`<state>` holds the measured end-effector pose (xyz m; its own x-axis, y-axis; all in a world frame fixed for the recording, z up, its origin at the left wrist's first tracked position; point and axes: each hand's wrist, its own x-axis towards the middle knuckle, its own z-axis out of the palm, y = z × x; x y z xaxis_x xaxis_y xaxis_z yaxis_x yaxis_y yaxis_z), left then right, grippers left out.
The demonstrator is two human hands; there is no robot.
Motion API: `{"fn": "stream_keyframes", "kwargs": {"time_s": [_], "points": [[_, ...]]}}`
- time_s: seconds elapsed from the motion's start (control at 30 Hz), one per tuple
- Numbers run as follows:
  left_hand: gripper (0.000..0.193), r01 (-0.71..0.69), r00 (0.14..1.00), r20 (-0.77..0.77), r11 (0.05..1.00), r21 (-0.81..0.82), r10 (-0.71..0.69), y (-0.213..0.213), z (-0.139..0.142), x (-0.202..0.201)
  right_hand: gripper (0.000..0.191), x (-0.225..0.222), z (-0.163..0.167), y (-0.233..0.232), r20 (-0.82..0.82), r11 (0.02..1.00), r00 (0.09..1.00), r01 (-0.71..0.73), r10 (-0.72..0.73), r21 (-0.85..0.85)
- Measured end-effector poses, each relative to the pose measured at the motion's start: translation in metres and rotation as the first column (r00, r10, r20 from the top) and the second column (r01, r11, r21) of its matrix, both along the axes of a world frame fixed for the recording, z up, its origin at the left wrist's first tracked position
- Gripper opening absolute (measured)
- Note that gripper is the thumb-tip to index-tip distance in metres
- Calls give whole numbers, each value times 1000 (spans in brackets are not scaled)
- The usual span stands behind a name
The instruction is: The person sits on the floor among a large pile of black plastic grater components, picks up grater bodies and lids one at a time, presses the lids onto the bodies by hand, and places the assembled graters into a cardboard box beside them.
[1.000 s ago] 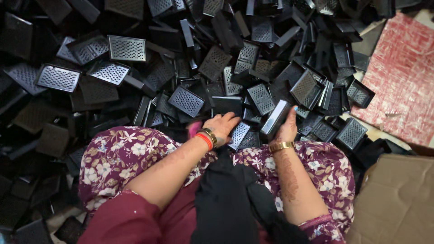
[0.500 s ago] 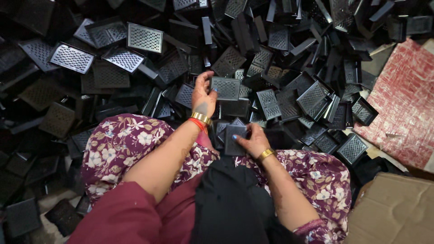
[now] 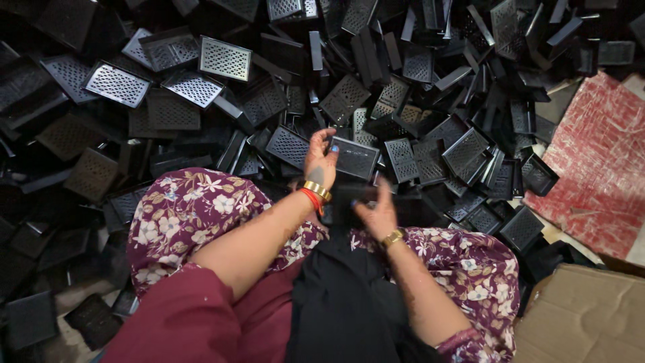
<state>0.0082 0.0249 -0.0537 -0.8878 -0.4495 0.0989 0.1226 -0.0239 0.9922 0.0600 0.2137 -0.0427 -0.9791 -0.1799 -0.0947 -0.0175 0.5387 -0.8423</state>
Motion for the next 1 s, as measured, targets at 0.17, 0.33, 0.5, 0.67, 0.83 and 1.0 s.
{"fn": "stream_keyframes", "kwargs": {"time_s": [0.17, 0.33, 0.5, 0.67, 0.83, 1.0], "points": [[44, 359, 917, 219, 930, -84, -334, 17, 29, 20, 108, -8, 55, 15, -596, 899, 739, -29, 313, 437], [40, 517, 855, 223, 801, -303, -467, 10, 53, 23, 88, -7, 42, 14, -287, 961, 938, -123, 195, 249], [37, 347, 935, 248, 505, -790, -255, -12, 59, 10, 50, -29, 9, 28, 304, 732, 930, 353, -206, -583], [42, 289, 952, 247, 268, -919, -179, -8, 50, 10, 34, -32, 3, 39, 453, 393, 890, 438, -61, -808], [32, 127, 977, 170, 294, -947, 126, -34, 38, -4, 39, -28, 2, 43, 471, 333, 881, 435, 32, -837], [44, 517, 794, 576, 284, -807, 192, -35, 42, -9, 42, -33, 2, 45, 461, 309, 875, 402, 148, -862]]}}
